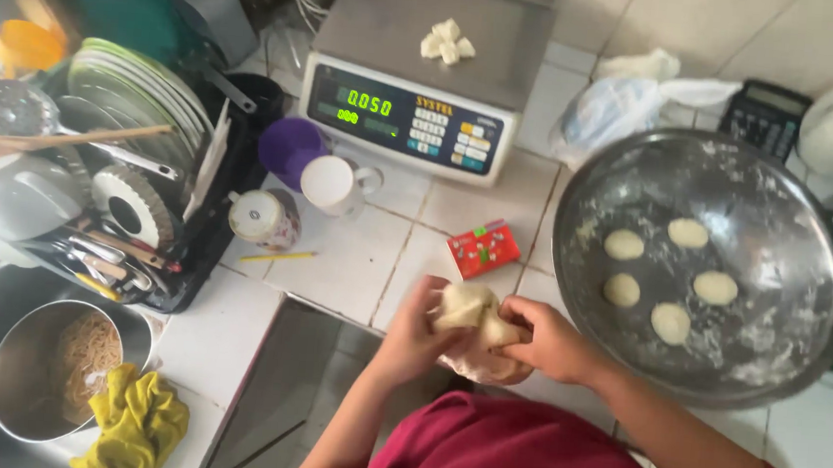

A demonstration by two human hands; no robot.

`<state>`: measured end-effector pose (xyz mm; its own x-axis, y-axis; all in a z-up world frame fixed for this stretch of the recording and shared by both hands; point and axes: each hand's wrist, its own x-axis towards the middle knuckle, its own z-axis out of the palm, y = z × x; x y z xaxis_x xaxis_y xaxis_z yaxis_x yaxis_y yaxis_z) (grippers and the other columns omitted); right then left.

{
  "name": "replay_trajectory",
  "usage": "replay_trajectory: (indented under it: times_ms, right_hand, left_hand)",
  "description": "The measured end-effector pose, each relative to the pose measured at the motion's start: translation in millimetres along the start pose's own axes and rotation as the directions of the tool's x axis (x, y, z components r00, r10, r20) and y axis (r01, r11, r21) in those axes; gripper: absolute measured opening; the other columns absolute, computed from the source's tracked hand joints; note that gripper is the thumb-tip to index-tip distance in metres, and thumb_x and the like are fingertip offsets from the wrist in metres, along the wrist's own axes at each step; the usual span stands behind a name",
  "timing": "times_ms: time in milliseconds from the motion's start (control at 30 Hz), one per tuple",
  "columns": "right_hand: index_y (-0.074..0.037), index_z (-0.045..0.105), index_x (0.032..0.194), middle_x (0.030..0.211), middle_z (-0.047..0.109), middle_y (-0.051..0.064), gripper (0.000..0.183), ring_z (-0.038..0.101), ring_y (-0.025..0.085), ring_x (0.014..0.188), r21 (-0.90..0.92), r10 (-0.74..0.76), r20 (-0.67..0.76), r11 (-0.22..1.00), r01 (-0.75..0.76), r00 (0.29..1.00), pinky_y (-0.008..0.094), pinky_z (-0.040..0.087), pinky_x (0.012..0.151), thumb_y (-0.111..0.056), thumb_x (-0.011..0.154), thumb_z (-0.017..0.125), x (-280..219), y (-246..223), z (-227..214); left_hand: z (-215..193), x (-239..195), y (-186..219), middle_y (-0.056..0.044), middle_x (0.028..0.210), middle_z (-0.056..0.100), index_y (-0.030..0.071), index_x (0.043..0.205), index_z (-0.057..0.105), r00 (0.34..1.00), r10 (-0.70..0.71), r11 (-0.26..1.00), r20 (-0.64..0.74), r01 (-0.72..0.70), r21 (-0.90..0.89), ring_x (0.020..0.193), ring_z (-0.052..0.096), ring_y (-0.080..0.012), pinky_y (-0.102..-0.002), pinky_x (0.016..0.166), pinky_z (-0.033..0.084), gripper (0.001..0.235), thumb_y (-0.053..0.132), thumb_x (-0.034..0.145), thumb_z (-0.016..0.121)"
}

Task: Baking mini pizzas and preparing dough portions using a kitchen scale.

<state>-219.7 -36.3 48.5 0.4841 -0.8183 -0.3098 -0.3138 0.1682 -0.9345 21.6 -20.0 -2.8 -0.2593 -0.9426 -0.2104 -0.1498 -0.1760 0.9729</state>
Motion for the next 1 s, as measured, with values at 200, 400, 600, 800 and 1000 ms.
replay_trajectory:
  times_ms: [200, 400, 600, 800, 1000]
  right_hand:
    - [-0.01, 0.063, 0.106, 0.095, 0.076, 0.003, 0.041, 0.075, 0.009, 0.089, -0.334, -0.144, -0.255, 0.941, 0.052, 0.956, 0.03, 0.06, 0.078, -0.015, 0.074, 0.087, 7.9, -184.3, 5.5]
    - [-0.012, 0.072, 0.105, 0.106, 0.077, 0.009, 0.018, 0.075, 0.027, 0.103, -0.173, -0.658, 0.474, 0.582, 0.795, 0.585, 0.039, 0.057, 0.093, -0.011, 0.087, 0.074, 109.1, -191.8, -47.2]
    - [0.001, 0.065, 0.135, 0.118, 0.062, 0.021, 0.071, 0.061, 0.039, 0.105, -0.835, -0.79, -0.245, 0.467, 0.293, 0.562, 0.045, 0.052, 0.088, -0.033, 0.078, 0.092, 347.9, -89.6, -140.9]
    - [-0.022, 0.076, 0.117, 0.119, 0.064, 0.018, 0.022, 0.066, 0.033, 0.105, -0.821, -0.604, -0.217, 0.538, 0.191, 0.767, 0.042, 0.057, 0.09, -0.024, 0.095, 0.078, 431.7, -52.9, -157.8]
    - [-0.005, 0.072, 0.116, 0.089, 0.071, 0.004, 0.031, 0.069, 0.013, 0.075, -0.049, -0.317, -0.672, 0.921, 0.387, 0.669, 0.031, 0.058, 0.061, -0.024, 0.092, 0.076, 365.0, -63.6, -225.9]
  left_hand:
    - [-20.0, -9.1, 91.9, -0.008, 0.159, 0.043, 0.023, 0.162, 0.029, 0.893, 0.325, 0.242, -0.312, -0.397, -0.885, 0.139, 0.046, -0.0333, -0.054, 0.113, 0.041, 0.092, 0.054, 0.086, 0.071]
    - [-38.2, 41.8, 125.2, -0.021, 0.16, 0.039, 0.008, 0.159, 0.029, 0.889, 0.197, 0.113, -0.414, -0.44, -0.891, 0.147, 0.039, -0.0397, -0.057, 0.124, 0.03, 0.102, 0.078, 0.088, 0.053]
    - [-77.7, 117.4, 146.5, -0.022, 0.16, 0.042, 0.015, 0.161, 0.03, 0.786, 0.439, 0.101, -0.435, -0.524, -0.845, 0.146, 0.043, -0.0393, -0.055, 0.123, 0.035, 0.073, 0.044, 0.1, 0.056]
    - [-124.0, 228.6, 171.7, -0.017, 0.158, 0.044, 0.008, 0.162, 0.03, 0.818, 0.378, 0.298, -0.433, -0.551, -0.78, 0.144, 0.046, -0.0353, -0.05, 0.12, 0.04, 0.068, 0.016, 0.099, 0.057]
    - [-145.0, 351.4, 172.6, -0.022, 0.154, 0.05, 0.003, 0.155, 0.043, 0.751, 0.611, 0.082, -0.25, -0.375, -0.924, 0.142, 0.051, -0.0379, -0.052, 0.121, 0.042, 0.076, 0.06, 0.105, 0.052]
